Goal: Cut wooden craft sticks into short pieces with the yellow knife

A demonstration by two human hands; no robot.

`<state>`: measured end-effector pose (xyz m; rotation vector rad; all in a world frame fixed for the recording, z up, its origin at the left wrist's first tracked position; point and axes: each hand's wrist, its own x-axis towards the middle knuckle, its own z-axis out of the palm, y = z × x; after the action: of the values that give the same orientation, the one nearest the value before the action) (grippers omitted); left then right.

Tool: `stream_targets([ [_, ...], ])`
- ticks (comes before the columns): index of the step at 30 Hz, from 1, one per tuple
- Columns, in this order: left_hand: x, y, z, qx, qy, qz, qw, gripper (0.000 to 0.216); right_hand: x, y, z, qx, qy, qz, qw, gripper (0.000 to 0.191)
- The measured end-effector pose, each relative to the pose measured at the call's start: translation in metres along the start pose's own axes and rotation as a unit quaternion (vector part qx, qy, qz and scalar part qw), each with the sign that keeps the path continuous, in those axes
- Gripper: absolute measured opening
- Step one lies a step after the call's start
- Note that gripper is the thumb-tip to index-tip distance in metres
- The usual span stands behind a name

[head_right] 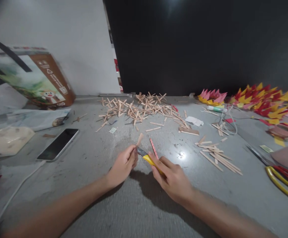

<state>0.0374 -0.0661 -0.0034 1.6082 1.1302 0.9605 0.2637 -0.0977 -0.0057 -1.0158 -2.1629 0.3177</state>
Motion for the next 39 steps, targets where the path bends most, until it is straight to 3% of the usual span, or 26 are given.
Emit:
stream_targets([
  [27,-0.0009,0.0021,-0.0007,0.035,0.004,0.009,0.999,0.042,0.0001,0.0037,0.0037,0.010,0.004,-0.009,1.000,0.049],
  [39,-0.0013,0.0040,-0.0025,0.073,0.010,0.057,0.996,0.040,-0.0009,0.0027,0.0018,0.029,0.002,-0.001,1.000,0.049],
])
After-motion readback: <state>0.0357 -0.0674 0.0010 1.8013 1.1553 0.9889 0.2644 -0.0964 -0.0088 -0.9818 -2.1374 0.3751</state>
